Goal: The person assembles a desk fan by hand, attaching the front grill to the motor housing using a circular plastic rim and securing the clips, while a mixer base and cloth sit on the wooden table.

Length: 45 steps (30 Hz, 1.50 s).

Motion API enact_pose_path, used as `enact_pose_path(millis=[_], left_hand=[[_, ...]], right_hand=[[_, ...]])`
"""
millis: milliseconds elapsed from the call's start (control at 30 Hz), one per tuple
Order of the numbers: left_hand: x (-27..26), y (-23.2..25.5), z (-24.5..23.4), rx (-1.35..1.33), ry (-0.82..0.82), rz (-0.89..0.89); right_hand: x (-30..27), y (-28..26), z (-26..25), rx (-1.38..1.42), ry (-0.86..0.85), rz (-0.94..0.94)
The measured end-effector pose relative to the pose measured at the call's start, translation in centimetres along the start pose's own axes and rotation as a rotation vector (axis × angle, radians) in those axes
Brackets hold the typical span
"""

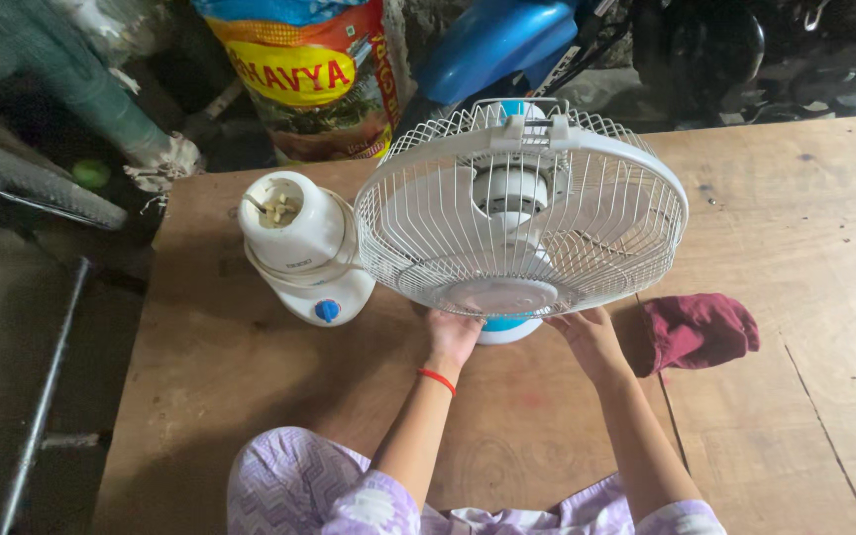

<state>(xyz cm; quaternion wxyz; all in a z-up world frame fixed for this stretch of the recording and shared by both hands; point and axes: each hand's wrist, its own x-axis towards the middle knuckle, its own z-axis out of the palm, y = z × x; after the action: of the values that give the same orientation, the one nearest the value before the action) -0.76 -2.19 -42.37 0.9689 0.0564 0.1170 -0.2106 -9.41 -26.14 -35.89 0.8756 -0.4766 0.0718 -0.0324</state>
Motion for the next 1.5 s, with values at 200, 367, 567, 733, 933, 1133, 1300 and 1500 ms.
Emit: enact_pose_path(millis=[200, 367, 567, 733, 933, 1133, 1300, 1500], left_hand=[[-0.6, -1.3, -0.5, 0.097, 0.023, -0.011], [-1.1, -6.3, -0.6, 0.412, -0.028, -0.025], [0.2, -9.4, -0.9, 0.450, -0.002, 0.133], [-0.4, -10.3, 1.4, 0.646, 0.254, 0.283], [0.5, -9.9, 0.6, 0.572, 0.240, 0.213], [1.5, -7.4, -2.7, 0.517, 0.111, 0.204], [1.6, -4.1, -2.8, 0.409, 0.057, 0.139], [0.9, -2.8, -2.6, 0.496, 0.021, 0.103]], right_hand=[[-0.5, 0.4, 0.9, 0.127, 0.003, 0.062], [-0.8, 2.1, 0.7, 0.359, -0.076, 0.070], [-1.0, 2.6, 1.7, 0.454, -0.091, 0.085], [-1.6, 2.1, 2.6, 0.407, -0.073, 0.078], [-2.0, 1.6, 3.3, 0.347, -0.018, 0.088], [-1.0, 3.0, 1.9, 0.357, -0.022, 0.091], [0.0, 3.8, 1.7, 0.369, 0.029, 0.082], [0.8, 3.2, 3.0, 0.272, 0.053, 0.060]])
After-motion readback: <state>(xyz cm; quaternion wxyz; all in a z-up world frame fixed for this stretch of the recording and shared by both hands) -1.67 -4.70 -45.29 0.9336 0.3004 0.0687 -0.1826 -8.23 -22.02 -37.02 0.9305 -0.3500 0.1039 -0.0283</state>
